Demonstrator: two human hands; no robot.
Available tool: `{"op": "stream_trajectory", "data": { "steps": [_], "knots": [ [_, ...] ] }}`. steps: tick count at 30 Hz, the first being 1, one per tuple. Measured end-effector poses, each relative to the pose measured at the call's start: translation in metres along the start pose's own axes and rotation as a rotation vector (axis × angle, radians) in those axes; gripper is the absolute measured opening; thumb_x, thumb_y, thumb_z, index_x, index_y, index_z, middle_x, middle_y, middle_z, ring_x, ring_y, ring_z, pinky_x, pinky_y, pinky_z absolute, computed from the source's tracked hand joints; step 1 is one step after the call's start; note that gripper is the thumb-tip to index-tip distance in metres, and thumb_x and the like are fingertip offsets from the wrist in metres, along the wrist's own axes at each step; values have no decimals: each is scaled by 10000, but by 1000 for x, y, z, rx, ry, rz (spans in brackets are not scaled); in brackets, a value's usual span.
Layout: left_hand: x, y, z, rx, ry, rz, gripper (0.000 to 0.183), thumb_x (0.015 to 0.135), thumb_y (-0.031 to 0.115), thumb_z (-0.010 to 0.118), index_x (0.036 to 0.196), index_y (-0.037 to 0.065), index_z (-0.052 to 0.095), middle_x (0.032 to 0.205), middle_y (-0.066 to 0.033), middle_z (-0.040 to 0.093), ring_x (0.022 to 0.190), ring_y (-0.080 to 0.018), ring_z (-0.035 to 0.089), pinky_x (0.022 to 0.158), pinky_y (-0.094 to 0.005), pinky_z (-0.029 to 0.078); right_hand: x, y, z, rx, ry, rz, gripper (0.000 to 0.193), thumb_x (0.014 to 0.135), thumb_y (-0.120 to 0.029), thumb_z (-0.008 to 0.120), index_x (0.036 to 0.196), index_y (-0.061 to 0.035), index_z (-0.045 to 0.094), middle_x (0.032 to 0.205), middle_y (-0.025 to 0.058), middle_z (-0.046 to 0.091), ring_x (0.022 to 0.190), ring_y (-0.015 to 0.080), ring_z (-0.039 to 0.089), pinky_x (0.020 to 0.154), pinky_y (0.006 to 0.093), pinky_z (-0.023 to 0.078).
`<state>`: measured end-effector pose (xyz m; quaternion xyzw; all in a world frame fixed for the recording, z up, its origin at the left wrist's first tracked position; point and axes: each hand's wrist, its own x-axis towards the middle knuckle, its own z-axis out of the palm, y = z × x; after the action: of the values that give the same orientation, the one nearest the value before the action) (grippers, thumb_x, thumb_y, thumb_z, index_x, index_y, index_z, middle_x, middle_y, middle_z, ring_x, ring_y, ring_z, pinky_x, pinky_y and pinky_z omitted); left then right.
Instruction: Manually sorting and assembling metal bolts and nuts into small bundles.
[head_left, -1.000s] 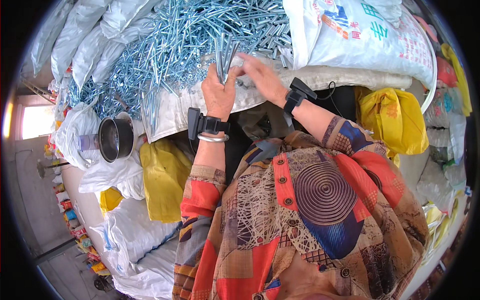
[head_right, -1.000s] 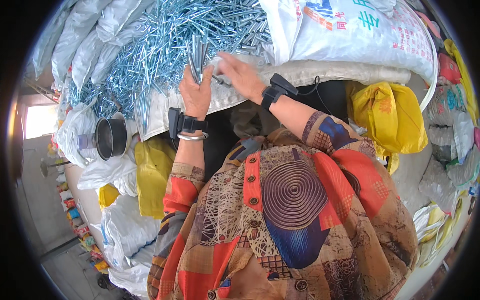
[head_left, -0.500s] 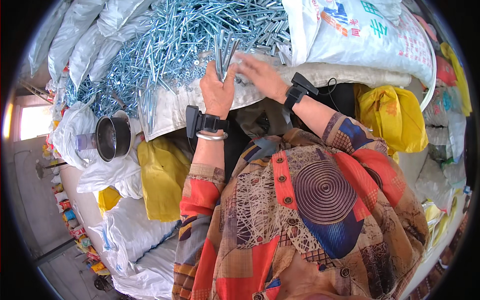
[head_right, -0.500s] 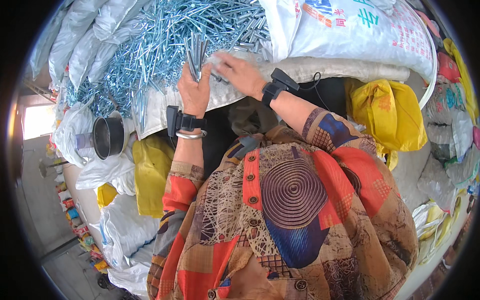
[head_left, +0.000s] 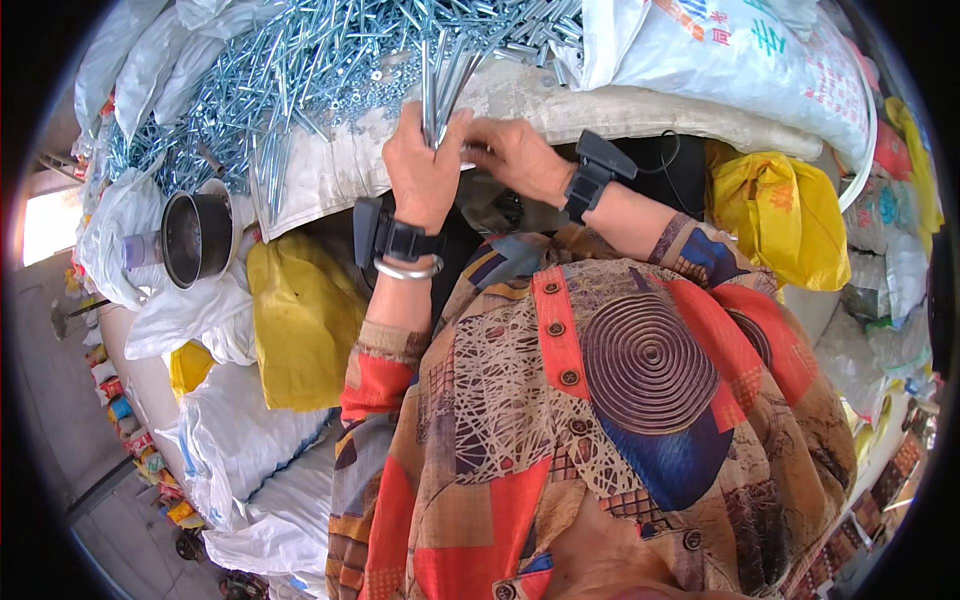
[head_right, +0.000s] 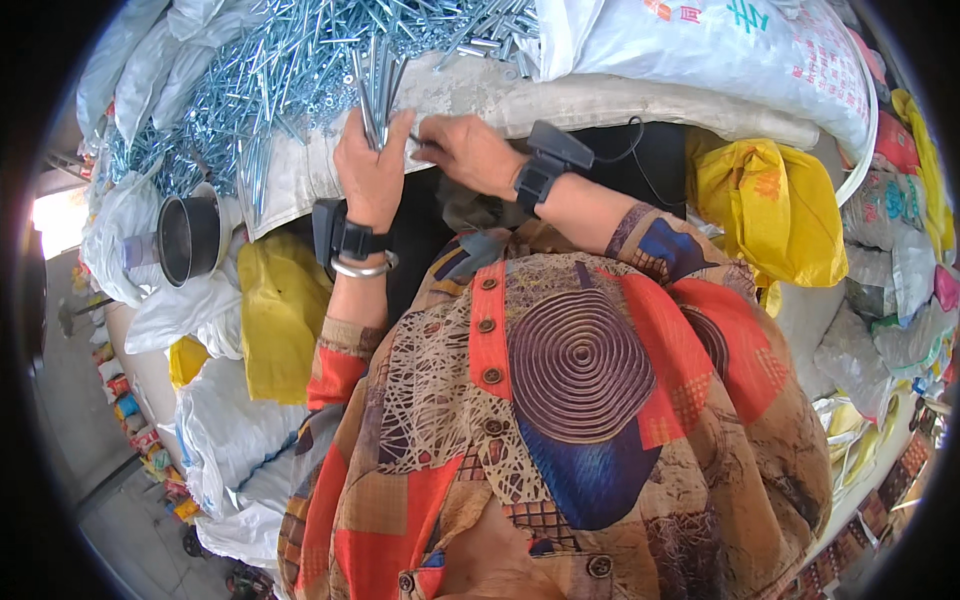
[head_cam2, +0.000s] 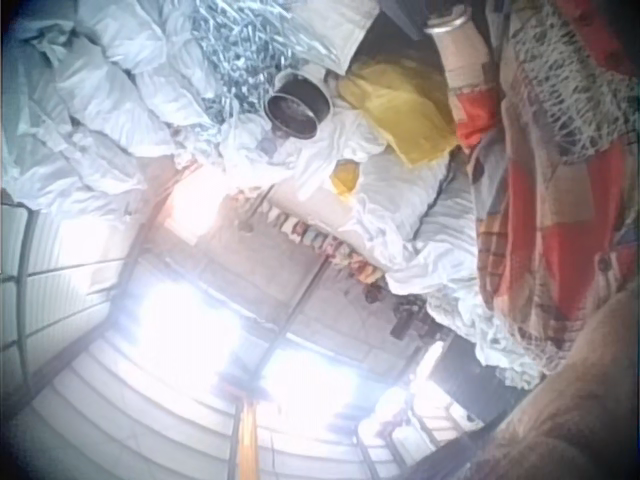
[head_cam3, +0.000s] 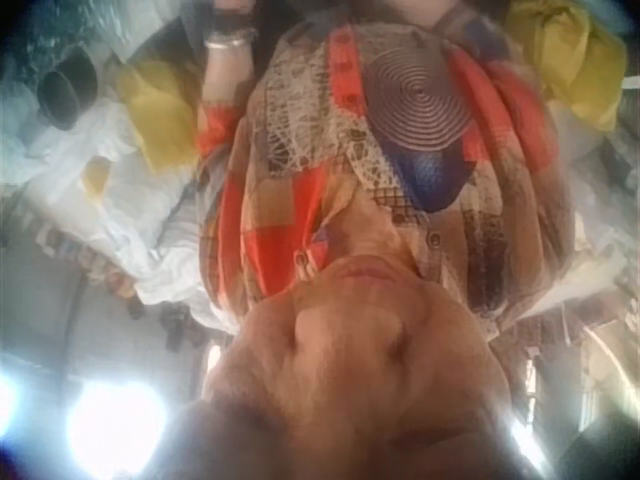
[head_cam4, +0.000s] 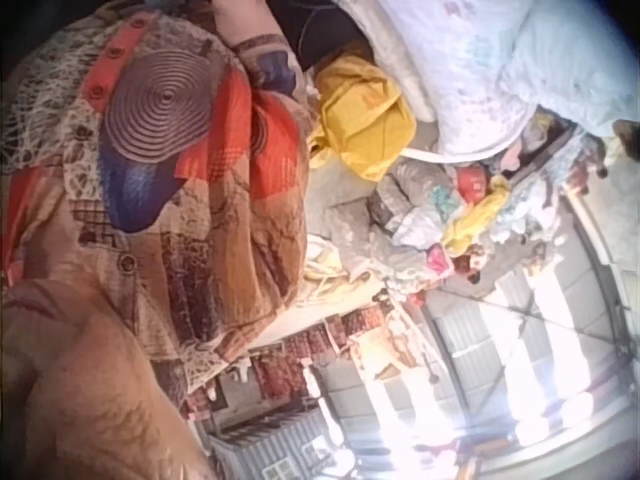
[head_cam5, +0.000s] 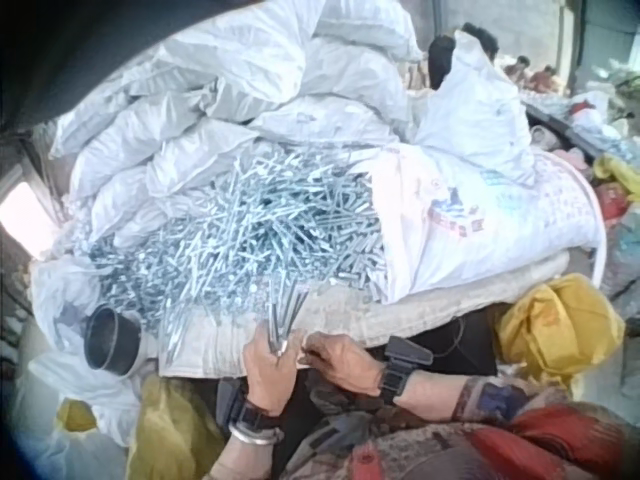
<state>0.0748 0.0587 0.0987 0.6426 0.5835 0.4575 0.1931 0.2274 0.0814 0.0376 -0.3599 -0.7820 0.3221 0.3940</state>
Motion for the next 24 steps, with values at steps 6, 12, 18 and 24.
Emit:
{"op": "stream_trajectory", "data": {
  "steps": [6, 12, 18, 24],
  "knots": [
    [-31, -14, -6, -116, -4, -153, 315, 845, 261, 773, 837, -10, 614, 665, -38, 582, 597, -103, 492, 552, -306, 426, -24, 1, 4, -60, -102, 6, 267, 841, -127, 728, 1044, 1, 610, 896, 169, 648, 822, 321, 669, 734, 387, 528],
    [-46, -48, 0, -239, -23, -287, 437, 915, 353, 703, 748, 14, 482, 604, -31, 450, 567, -126, 368, 512, -323, 355, 7, 23, -56, -197, 93, -113, 225, 895, -143, 664, 1057, -18, 569, 882, 143, 609, 827, 299, 648, 720, 365, 514],
    [-56, -51, 5, -256, -29, -294, 425, 913, 337, 713, 743, 24, 480, 601, -9, 442, 574, -98, 360, 507, -303, 348, 25, 42, -98, -866, 13, 78, 159, 838, -75, 558, 946, 28, 611, 831, 248, 663, 792, 408, 676, 687, 477, 528],
    [-60, -30, 5, -419, -43, -352, 327, 898, 289, 740, 806, 31, 561, 643, 30, 523, 583, -55, 429, 517, -244, 382, 29, 39, -91, -904, 19, 201, 135, 811, -28, 539, 903, 32, 616, 875, 260, 667, 832, 417, 671, 704, 495, 522]
  ]
}}
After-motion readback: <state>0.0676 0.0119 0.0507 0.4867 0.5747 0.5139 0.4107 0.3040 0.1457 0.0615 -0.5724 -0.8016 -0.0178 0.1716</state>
